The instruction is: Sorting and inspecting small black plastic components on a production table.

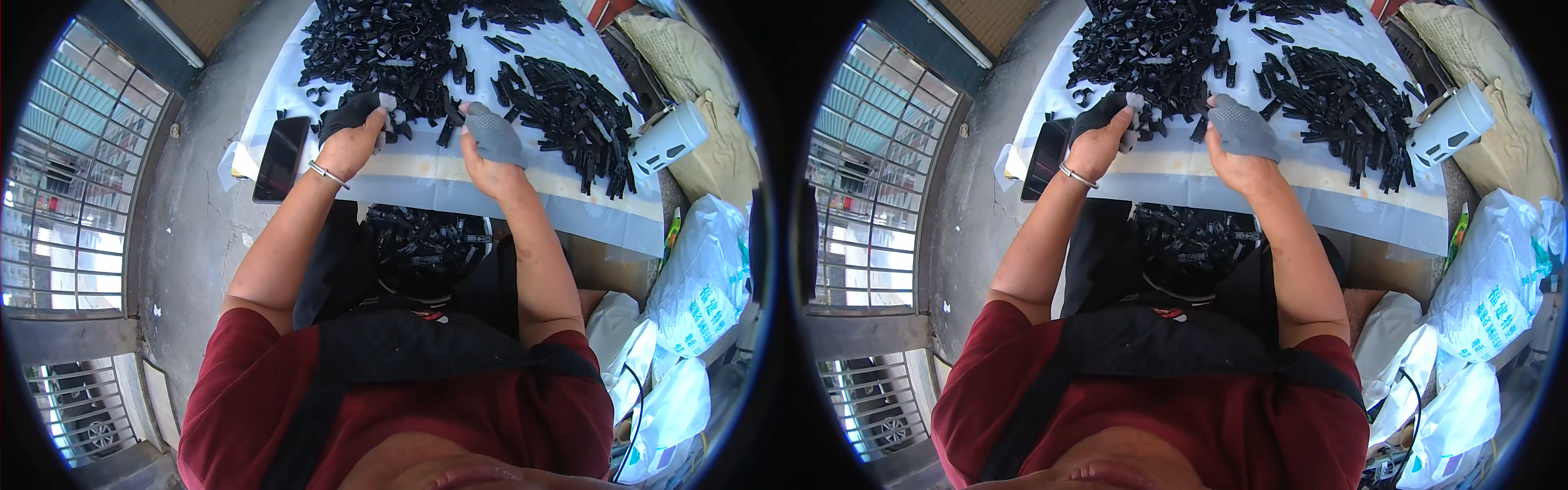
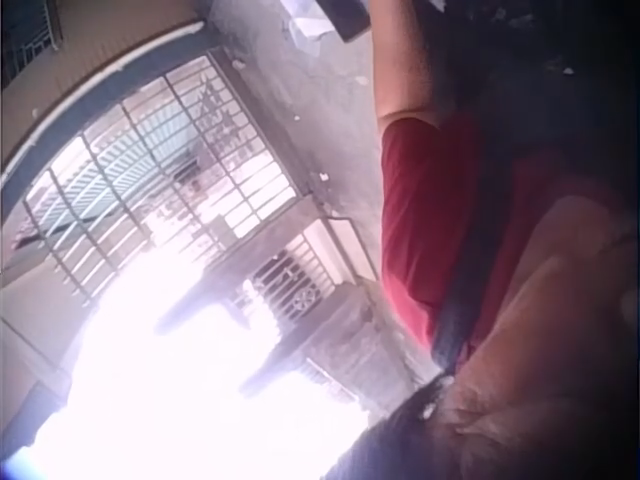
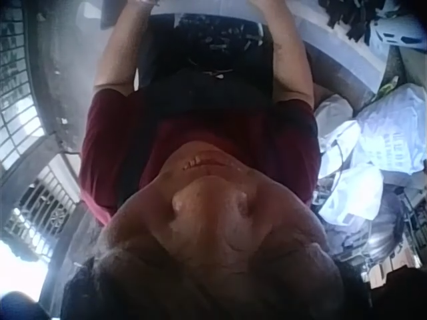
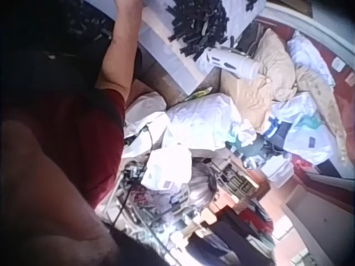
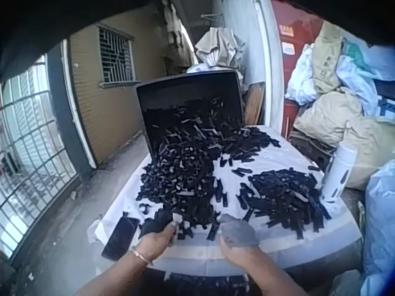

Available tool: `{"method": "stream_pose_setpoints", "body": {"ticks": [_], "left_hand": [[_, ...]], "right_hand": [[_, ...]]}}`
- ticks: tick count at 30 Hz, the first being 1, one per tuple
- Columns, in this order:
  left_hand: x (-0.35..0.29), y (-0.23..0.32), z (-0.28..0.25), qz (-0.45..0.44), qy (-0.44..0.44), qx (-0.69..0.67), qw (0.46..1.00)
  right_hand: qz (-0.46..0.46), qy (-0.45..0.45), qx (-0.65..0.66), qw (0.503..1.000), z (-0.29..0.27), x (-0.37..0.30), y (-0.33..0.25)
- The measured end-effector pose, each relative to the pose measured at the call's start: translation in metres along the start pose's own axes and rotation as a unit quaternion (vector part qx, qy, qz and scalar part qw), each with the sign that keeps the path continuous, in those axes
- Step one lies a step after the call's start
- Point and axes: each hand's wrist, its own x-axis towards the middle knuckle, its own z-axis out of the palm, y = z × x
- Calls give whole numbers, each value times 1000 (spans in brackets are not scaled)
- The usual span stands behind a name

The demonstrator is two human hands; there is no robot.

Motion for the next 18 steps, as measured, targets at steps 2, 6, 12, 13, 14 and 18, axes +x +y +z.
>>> {"method": "stream_pose_setpoints", "body": {"ticks": [2, 6, 12, 13, 14, 18], "left_hand": [[-12, 0, 3, -25, -53, -171, 983], [-32, 2, 20, 21, -45, -204, 978], [-40, 15, 10, -2, -137, -84, 987], [-39, 23, 5, 29, -157, -19, 987], [-39, 28, -1, 29, -158, -19, 987], [-43, 27, -13, 100, -273, -82, 953]], "right_hand": [[-36, 43, 115, 992, 8, -3, -11], [-57, 23, 201, 978, 16, -12, -26], [-48, -141, 243, 958, -3, -16, -31], [-41, -177, 260, 948, -7, -17, -32], [-40, -178, 260, 948, -9, -18, -34], [-138, -240, 167, 946, -12, -22, -34]]}}
